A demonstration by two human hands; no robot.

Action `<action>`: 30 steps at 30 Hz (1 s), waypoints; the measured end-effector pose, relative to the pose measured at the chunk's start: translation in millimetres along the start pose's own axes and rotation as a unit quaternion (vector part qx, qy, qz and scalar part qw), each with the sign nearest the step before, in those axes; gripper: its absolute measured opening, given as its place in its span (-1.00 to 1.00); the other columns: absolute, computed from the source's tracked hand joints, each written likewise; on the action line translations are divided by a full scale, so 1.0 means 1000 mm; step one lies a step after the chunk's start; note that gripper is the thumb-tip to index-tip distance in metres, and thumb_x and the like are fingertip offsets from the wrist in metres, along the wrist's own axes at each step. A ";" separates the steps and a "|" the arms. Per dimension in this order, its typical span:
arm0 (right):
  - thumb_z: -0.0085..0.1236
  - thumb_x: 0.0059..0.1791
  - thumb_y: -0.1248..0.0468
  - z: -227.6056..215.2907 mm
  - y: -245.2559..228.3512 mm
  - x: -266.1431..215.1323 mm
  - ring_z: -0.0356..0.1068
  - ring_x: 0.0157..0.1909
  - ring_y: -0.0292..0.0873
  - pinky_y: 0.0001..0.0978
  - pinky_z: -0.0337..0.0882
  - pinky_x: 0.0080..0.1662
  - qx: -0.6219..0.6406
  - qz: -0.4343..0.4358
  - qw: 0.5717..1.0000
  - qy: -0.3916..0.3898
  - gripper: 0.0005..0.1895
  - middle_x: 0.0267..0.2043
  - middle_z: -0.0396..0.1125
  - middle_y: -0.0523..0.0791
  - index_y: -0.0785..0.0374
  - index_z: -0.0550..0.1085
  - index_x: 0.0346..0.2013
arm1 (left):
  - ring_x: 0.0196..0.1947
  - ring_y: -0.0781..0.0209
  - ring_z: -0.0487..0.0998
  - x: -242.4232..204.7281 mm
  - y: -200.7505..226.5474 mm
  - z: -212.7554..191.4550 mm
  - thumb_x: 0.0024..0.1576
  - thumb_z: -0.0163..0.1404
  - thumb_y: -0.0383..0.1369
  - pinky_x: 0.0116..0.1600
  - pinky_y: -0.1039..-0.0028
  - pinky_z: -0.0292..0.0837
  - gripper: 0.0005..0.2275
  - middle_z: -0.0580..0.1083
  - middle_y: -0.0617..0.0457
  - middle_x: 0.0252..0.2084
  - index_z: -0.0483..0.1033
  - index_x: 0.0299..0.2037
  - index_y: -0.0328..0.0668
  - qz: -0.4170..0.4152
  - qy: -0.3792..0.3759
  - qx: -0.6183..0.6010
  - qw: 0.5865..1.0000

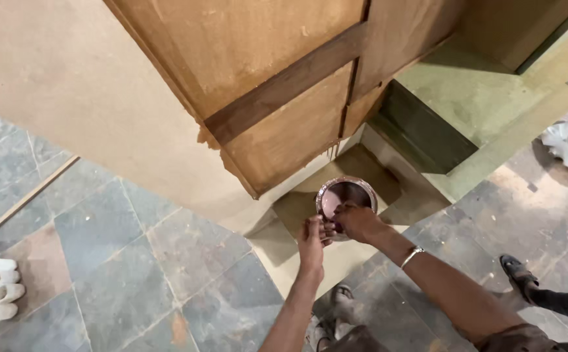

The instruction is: The person applies a brown liquid finish to a wooden cabinet using a purple cloth. They repeatedly dip the cloth into a container and wipe the finish onto the cabinet's exterior and interior surfaces, including shelves and edges.

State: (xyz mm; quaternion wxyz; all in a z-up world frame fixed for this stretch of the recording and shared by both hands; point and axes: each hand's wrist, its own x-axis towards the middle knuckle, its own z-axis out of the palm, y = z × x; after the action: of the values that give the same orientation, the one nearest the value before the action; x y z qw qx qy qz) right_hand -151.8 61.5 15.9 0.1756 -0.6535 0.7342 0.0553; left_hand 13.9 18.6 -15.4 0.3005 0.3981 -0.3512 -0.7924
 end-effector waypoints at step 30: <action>0.14 -0.06 0.17 0.014 0.096 -0.045 0.48 0.04 0.13 -0.14 0.44 0.06 0.325 -0.069 0.900 0.282 -0.60 0.02 0.48 0.08 0.23 0.55 0.03 | -0.33 0.25 0.63 -0.002 -0.091 0.041 0.32 -0.16 -0.05 -0.23 0.44 0.50 -0.61 0.62 -0.03 -0.27 0.51 -0.02 -0.25 0.104 0.053 -0.051 0.992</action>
State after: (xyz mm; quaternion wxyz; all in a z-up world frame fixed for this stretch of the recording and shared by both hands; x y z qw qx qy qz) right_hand -239.0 121.6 3.2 0.1674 -0.5977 0.6829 -0.3852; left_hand -37.9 85.0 -68.9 0.4189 0.3851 -0.3337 -0.7516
